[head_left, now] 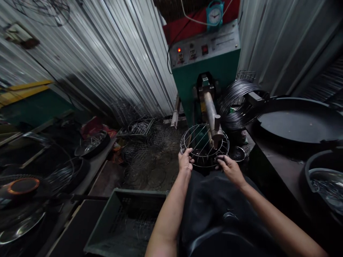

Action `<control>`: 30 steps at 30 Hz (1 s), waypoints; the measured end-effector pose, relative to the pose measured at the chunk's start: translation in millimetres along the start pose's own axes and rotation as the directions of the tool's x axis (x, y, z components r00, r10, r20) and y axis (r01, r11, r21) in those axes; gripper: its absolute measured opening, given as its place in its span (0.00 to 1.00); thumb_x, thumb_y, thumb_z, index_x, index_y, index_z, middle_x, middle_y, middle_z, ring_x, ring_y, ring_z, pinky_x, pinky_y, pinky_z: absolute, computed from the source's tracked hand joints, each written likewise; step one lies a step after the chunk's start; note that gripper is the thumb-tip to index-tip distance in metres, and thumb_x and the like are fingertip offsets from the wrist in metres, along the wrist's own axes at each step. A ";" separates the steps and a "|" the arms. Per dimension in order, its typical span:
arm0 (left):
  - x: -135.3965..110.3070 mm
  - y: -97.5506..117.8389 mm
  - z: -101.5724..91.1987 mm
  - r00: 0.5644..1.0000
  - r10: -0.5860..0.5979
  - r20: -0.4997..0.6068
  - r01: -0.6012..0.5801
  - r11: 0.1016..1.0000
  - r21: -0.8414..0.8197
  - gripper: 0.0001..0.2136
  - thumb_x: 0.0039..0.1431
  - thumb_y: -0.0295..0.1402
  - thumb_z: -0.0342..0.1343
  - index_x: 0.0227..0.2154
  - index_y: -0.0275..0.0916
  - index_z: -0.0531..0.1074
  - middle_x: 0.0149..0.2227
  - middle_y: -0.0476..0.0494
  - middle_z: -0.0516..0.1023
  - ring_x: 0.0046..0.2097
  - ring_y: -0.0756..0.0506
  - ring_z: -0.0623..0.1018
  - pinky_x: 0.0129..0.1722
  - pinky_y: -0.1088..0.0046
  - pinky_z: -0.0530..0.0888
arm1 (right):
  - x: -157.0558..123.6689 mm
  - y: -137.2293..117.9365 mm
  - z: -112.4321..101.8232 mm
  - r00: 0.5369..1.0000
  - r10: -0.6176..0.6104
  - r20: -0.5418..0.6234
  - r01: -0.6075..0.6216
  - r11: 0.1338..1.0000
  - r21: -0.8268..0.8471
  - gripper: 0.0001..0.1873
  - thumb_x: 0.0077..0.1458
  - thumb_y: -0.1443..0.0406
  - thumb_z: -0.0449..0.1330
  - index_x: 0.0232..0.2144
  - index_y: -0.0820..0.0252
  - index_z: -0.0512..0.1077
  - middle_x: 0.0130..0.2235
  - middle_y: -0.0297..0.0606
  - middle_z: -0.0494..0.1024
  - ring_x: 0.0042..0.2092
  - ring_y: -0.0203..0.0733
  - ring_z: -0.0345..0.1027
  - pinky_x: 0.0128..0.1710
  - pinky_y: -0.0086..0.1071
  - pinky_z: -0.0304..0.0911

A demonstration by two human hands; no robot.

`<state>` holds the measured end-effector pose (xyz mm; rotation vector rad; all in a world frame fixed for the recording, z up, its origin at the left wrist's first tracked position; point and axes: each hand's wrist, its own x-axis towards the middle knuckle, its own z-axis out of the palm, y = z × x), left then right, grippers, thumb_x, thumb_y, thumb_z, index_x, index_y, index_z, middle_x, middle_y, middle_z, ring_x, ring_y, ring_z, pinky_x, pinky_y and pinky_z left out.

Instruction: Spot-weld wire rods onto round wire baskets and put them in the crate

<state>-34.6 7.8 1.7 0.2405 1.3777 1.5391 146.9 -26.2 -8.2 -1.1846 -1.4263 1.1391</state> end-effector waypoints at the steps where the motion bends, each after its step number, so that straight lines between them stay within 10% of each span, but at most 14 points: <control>1: -0.5 -0.6 -0.3 1.000 0.017 0.007 -0.017 1.000 -0.004 0.22 0.31 0.33 0.64 0.30 0.40 0.59 0.20 0.61 0.58 0.16 0.60 0.54 0.15 0.82 0.51 | 1.6 5.7 1.5 1.000 0.010 0.014 -0.010 1.000 -0.028 0.21 0.50 0.48 0.55 0.33 0.59 0.68 0.24 0.36 0.74 0.24 0.42 0.68 0.22 0.32 0.61; 30: 11.2 0.2 15.1 1.000 0.022 -0.021 -0.022 1.000 -0.013 0.19 0.33 0.31 0.65 0.26 0.39 0.59 0.17 0.61 0.55 0.15 0.59 0.53 0.12 0.82 0.51 | 21.5 2.0 -6.3 0.998 -0.070 0.003 0.070 0.992 -0.105 0.16 0.53 0.54 0.52 0.33 0.60 0.68 0.26 0.37 0.75 0.25 0.39 0.69 0.27 0.32 0.64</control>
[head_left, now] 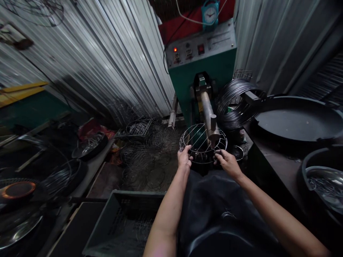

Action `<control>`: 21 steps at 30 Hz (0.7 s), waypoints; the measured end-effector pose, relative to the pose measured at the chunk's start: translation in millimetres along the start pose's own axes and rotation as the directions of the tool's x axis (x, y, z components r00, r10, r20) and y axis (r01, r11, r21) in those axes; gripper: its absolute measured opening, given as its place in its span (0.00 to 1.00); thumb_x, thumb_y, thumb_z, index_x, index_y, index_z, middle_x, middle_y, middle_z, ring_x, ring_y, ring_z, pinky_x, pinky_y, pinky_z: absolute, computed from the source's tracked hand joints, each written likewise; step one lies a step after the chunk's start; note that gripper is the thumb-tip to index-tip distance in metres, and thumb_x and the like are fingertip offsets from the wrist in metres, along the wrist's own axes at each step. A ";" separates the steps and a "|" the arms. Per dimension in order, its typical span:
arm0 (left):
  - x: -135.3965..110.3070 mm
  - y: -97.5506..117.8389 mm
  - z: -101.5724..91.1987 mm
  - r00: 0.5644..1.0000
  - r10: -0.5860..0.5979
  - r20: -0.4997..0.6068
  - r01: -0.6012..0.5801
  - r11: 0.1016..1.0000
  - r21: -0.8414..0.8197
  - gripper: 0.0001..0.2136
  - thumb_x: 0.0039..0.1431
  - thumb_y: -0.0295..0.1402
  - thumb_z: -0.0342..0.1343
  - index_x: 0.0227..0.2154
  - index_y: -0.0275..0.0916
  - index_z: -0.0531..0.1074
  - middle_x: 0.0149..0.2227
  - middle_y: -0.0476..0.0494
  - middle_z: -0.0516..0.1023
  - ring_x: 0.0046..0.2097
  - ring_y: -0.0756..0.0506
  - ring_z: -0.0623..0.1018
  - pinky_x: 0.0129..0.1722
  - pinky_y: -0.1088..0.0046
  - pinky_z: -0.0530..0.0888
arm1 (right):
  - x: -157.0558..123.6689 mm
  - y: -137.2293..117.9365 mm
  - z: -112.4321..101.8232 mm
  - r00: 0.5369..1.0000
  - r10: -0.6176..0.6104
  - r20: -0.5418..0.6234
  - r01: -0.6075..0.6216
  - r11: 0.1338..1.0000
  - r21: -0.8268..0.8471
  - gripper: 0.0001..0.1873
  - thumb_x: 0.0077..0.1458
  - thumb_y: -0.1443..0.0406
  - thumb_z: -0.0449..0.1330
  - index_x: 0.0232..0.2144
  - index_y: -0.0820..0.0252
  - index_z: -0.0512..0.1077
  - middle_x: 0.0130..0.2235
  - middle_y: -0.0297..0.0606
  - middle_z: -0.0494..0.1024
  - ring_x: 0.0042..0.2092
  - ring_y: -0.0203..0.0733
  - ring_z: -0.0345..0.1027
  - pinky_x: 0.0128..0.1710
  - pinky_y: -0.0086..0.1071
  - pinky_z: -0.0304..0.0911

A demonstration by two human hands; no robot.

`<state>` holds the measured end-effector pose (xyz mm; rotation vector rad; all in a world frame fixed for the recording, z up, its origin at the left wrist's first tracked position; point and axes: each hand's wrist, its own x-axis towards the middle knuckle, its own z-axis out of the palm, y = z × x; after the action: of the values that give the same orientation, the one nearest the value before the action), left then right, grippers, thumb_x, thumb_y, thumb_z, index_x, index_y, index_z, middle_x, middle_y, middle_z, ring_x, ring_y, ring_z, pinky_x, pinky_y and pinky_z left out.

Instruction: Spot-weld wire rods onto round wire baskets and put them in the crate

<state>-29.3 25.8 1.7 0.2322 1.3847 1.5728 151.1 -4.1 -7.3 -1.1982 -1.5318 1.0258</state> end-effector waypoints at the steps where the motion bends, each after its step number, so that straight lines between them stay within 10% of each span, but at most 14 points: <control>1: 0.7 0.2 0.9 1.000 0.001 0.001 -0.001 1.000 0.006 0.18 0.33 0.31 0.65 0.26 0.39 0.59 0.17 0.61 0.55 0.15 0.59 0.53 0.12 0.83 0.51 | 1.7 0.6 0.0 1.000 0.001 -0.001 -0.001 1.000 -0.001 0.16 0.53 0.53 0.52 0.33 0.60 0.68 0.26 0.36 0.75 0.24 0.39 0.69 0.27 0.32 0.64; 12: 8.0 2.0 -9.2 0.987 -0.162 0.014 0.160 0.982 0.098 0.19 0.37 0.43 0.65 0.24 0.37 0.62 0.18 0.58 0.58 0.17 0.57 0.60 0.15 0.80 0.59 | -32.7 18.5 -24.4 0.984 0.138 -0.113 -0.121 0.982 0.146 0.20 0.51 0.51 0.55 0.39 0.60 0.68 0.32 0.38 0.75 0.28 0.40 0.70 0.30 0.32 0.66; 18: 34.0 34.5 -10.9 0.934 -0.336 0.124 0.271 0.889 0.369 0.17 0.41 0.41 0.64 0.22 0.37 0.63 0.18 0.54 0.63 0.18 0.55 0.64 0.21 0.76 0.65 | -104.1 83.6 -62.5 0.794 0.591 0.139 -0.591 0.805 -0.046 0.11 0.46 0.62 0.53 0.33 0.61 0.69 0.22 0.33 0.70 0.20 0.35 0.63 0.19 0.28 0.60; 21: 40.2 36.2 -6.9 0.930 -0.334 0.154 0.254 0.886 0.387 0.16 0.40 0.36 0.65 0.20 0.37 0.61 0.15 0.57 0.59 0.16 0.56 0.61 0.18 0.79 0.60 | -122.3 97.8 -62.0 0.830 0.550 0.097 -0.539 0.834 -0.115 0.12 0.47 0.63 0.51 0.34 0.60 0.69 0.25 0.33 0.72 0.20 0.34 0.62 0.20 0.28 0.59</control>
<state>-73.2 56.6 12.0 0.3831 1.4509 1.0016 247.3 -101.4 -105.5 -1.7187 -1.3592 1.4424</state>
